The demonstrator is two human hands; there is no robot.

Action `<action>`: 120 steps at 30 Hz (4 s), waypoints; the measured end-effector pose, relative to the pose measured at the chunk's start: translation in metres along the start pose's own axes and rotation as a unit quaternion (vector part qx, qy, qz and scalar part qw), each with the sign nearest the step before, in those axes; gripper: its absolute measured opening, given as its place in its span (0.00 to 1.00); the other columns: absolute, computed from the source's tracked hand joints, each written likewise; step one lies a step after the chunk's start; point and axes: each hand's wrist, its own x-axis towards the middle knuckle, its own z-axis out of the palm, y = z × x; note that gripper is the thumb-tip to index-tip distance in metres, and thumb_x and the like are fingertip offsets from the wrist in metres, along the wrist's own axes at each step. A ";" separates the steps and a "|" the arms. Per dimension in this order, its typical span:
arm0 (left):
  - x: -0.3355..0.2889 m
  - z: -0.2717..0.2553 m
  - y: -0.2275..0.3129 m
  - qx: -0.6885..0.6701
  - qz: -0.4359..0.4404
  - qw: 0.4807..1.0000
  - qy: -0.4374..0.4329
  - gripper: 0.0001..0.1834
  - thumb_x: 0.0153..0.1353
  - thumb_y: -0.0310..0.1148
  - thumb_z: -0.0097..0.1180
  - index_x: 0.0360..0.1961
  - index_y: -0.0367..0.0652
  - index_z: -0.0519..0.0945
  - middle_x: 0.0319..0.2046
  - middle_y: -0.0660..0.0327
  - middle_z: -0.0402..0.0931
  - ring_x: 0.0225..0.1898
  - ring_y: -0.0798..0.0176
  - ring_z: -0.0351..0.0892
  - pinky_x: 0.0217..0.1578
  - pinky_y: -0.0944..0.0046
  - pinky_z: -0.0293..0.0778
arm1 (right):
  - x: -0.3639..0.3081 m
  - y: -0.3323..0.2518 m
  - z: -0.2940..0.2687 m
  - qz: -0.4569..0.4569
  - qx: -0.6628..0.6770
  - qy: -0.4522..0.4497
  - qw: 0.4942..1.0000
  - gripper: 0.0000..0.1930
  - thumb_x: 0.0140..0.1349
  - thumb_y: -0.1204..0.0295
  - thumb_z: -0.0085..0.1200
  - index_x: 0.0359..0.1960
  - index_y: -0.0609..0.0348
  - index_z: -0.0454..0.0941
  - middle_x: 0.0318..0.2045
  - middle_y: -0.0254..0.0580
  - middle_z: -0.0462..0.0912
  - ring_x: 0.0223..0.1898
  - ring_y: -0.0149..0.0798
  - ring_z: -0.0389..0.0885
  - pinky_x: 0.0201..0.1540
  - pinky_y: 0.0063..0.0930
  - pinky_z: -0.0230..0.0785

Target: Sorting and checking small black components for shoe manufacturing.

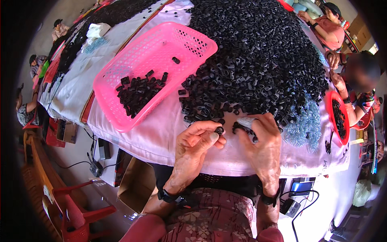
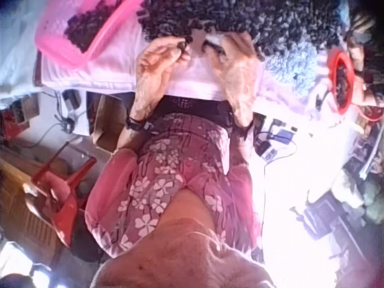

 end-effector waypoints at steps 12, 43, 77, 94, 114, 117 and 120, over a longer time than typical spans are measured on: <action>-0.002 -0.003 -0.002 0.004 0.007 1.000 -0.010 0.12 0.66 0.24 0.53 0.50 0.34 0.76 0.36 0.55 0.80 0.38 0.64 0.80 0.43 0.65 0.76 | -0.006 0.003 0.010 -0.092 -0.128 -0.055 0.986 0.09 0.43 0.84 0.58 0.28 0.65 0.77 0.29 0.43 0.76 0.35 0.47 0.74 0.39 0.38 0.68; -0.002 -0.004 -0.003 0.067 -0.004 0.997 -0.042 0.12 0.66 0.24 0.53 0.49 0.34 0.77 0.39 0.59 0.78 0.39 0.66 0.80 0.43 0.67 0.77 | -0.025 -0.005 0.007 -0.046 0.030 0.033 0.998 0.08 0.46 0.81 0.65 0.28 0.67 0.78 0.36 0.46 0.82 0.35 0.45 0.80 0.34 0.36 0.74; -0.007 0.008 -0.008 0.070 -0.042 0.996 -0.046 0.10 0.61 0.19 0.57 0.44 0.31 0.79 0.39 0.54 0.80 0.39 0.64 0.81 0.41 0.66 0.81 | -0.038 -0.011 0.011 0.081 0.254 0.088 0.960 0.08 0.54 0.80 0.63 0.36 0.65 0.81 0.36 0.45 0.83 0.35 0.36 0.83 0.38 0.25 0.73; -0.008 0.009 -0.021 0.090 -0.001 0.994 -0.064 0.12 0.61 0.17 0.55 0.47 0.29 0.78 0.43 0.54 0.77 0.43 0.63 0.80 0.44 0.64 0.82 | -0.043 -0.007 0.014 0.169 0.308 0.067 0.934 0.08 0.55 0.84 0.59 0.38 0.65 0.81 0.35 0.37 0.83 0.35 0.28 0.80 0.38 0.20 0.72; -0.006 0.024 -0.009 0.117 -0.040 0.992 -0.003 0.09 0.61 0.19 0.58 0.43 0.32 0.80 0.38 0.57 0.82 0.39 0.67 0.81 0.45 0.68 0.77 | -0.043 -0.008 0.018 -0.002 0.167 0.039 0.985 0.23 0.49 0.84 0.62 0.47 0.66 0.68 0.45 0.56 0.76 0.40 0.54 0.81 0.40 0.38 0.77; -0.004 0.027 -0.008 0.115 -0.060 0.992 -0.006 0.08 0.62 0.21 0.58 0.43 0.32 0.80 0.38 0.56 0.82 0.40 0.67 0.81 0.44 0.69 0.78 | -0.045 -0.003 0.023 0.011 0.159 0.073 0.985 0.21 0.49 0.82 0.64 0.44 0.68 0.68 0.43 0.56 0.76 0.39 0.54 0.81 0.38 0.38 0.76; -0.006 0.028 -0.004 0.103 -0.077 0.992 -0.004 0.08 0.62 0.22 0.57 0.42 0.31 0.80 0.38 0.54 0.82 0.39 0.66 0.82 0.43 0.68 0.78 | -0.047 -0.003 0.026 -0.011 0.151 0.091 0.984 0.20 0.49 0.81 0.64 0.42 0.68 0.69 0.42 0.56 0.77 0.37 0.53 0.81 0.36 0.37 0.76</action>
